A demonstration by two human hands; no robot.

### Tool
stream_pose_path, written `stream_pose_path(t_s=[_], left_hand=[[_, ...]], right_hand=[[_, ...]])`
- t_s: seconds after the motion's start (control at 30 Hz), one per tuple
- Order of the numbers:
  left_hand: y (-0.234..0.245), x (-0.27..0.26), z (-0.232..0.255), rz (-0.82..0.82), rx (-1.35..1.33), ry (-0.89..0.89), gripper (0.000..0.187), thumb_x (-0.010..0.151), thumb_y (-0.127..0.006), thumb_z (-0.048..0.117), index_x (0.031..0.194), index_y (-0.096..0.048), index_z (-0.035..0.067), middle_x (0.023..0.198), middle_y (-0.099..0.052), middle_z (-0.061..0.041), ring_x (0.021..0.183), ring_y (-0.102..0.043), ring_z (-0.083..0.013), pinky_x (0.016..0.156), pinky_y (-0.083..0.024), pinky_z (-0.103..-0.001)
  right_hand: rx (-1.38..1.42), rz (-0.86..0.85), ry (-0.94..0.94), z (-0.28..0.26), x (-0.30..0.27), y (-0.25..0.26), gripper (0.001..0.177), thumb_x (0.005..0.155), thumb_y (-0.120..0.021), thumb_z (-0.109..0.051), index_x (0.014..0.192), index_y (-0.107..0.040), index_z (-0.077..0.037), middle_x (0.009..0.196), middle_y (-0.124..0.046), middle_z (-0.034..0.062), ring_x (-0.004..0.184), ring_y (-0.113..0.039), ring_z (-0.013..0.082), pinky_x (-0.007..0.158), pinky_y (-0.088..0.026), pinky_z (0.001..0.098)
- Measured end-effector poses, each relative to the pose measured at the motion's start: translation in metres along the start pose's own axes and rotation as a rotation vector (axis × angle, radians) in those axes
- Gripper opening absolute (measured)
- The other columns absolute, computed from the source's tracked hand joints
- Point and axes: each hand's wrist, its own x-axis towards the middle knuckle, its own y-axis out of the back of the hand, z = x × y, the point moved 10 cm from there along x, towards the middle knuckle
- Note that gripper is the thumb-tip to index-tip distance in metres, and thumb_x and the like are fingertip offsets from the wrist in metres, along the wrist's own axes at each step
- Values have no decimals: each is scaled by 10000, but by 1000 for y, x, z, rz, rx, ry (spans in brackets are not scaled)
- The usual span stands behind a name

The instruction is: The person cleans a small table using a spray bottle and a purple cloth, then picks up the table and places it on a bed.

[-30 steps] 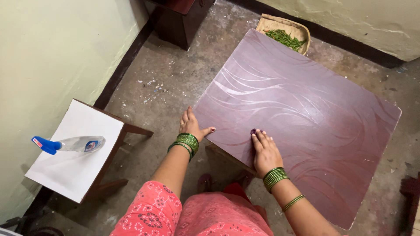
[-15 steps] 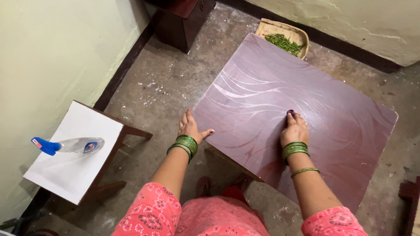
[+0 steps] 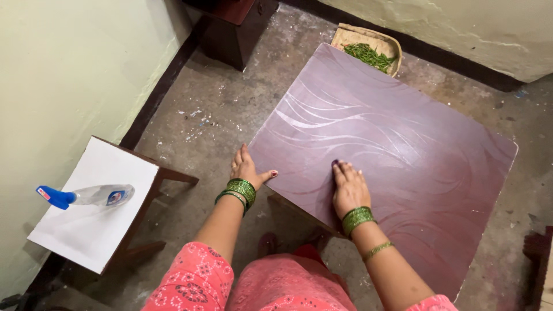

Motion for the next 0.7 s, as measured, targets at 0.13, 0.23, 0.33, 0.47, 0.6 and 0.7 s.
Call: stream_pose_path(t_s=[0.13, 0.23, 0.33, 0.47, 0.6, 0.7], left_hand=[[-1, 0, 2, 31, 3, -23, 1400, 636, -921, 577, 1606, -54, 58, 1664, -185, -188, 1529, -212, -376, 1230, -268, -453], [1, 2, 2, 29, 15, -11, 1394, 639, -916, 573, 1609, -52, 67, 1669, -185, -180, 1525, -229, -373, 1227, -275, -456], [0, 1, 1, 25, 20, -10, 1391, 643, -914, 568, 1611, -48, 70, 1670, -184, -177, 1524, -237, -367, 1222, -277, -465], [-1, 2, 1, 8, 38, 11, 1389, 648, -909, 574, 1611, -36, 86, 1672, -172, -160, 1531, -218, -354, 1221, -267, -472], [-1, 1, 1, 15, 36, 12, 1379, 651, -907, 573, 1610, -44, 89, 1681, -158, -153, 1539, -207, -350, 1215, -273, -473], [-2, 3, 1, 18, 31, -3, 1398, 642, -913, 575, 1614, -44, 73, 1685, -160, -159, 1529, -223, -360, 1232, -271, -458]], right_hand=[[-21, 27, -112, 38, 28, 3, 573, 872, -469, -14, 1432, -564, -87, 1550, -473, 104, 1443, -423, 257, 1236, -253, 434], [58, 96, -184, 78, 34, 12, 548, 872, -497, -40, 1408, -600, -89, 1520, -519, 118, 1416, -460, 290, 1202, -300, 472], [7, 192, -236, 120, 25, 22, 538, 881, -507, -31, 1402, -625, -99, 1513, -552, 120, 1386, -491, 308, 1202, -314, 493], [3, 173, -371, 182, -3, 23, 526, 899, -504, -38, 1400, -643, -117, 1516, -556, 127, 1394, -495, 310, 1216, -317, 488], [-12, 206, -465, 240, -33, 27, 546, 864, -513, -54, 1395, -632, -92, 1528, -530, 133, 1396, -479, 316, 1180, -305, 496], [-11, 235, -509, 275, -45, 22, 511, 921, -491, -69, 1415, -622, -77, 1547, -509, 157, 1407, -461, 340, 1173, -299, 501]])
